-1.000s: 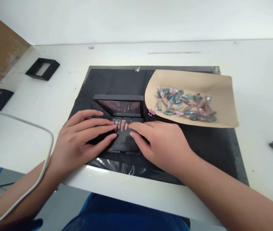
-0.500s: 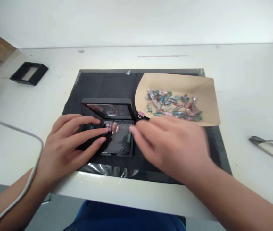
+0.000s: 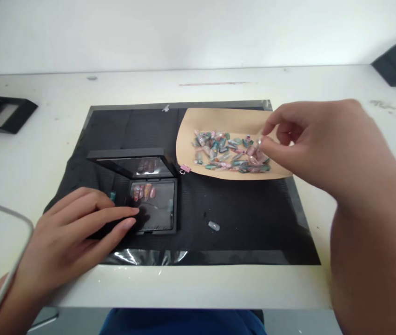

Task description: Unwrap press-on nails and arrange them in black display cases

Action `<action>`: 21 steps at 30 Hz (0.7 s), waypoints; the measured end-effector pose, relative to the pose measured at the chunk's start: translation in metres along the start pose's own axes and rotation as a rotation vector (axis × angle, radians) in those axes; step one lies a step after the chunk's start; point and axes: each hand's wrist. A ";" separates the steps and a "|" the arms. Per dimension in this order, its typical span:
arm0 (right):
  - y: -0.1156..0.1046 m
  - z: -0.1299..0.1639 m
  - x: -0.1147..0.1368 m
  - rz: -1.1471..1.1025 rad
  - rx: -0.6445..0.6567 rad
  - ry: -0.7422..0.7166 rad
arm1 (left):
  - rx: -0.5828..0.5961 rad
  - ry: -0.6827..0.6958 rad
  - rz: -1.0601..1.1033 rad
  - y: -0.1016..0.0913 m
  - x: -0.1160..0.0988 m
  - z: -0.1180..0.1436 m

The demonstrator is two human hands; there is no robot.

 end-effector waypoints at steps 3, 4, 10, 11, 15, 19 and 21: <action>0.007 -0.002 0.008 0.037 0.112 -0.119 | -0.027 -0.053 -0.003 0.000 0.000 0.001; 0.010 -0.002 0.008 0.029 0.133 -0.181 | -0.044 -0.089 -0.002 0.000 -0.001 0.001; 0.023 -0.001 0.008 -0.058 0.314 -0.175 | -0.044 -0.153 0.005 -0.002 -0.002 0.004; 0.023 -0.001 0.009 -0.056 0.335 -0.124 | -0.047 -0.151 -0.003 -0.001 -0.002 0.004; 0.020 -0.004 0.014 -0.035 0.433 -0.040 | -0.031 -0.159 -0.026 -0.001 -0.001 0.002; 0.021 -0.006 0.011 -0.090 0.488 -0.064 | -0.005 -0.163 -0.014 -0.002 -0.002 0.003; 0.022 -0.006 0.009 -0.140 0.469 -0.096 | -0.012 -0.152 -0.007 -0.003 -0.003 0.004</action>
Point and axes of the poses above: each hand's wrist, its own z-axis away from the middle knuckle, its own y-axis out of the palm, x = y × z, and after that the axes turned 3 degrees about x, right-handed
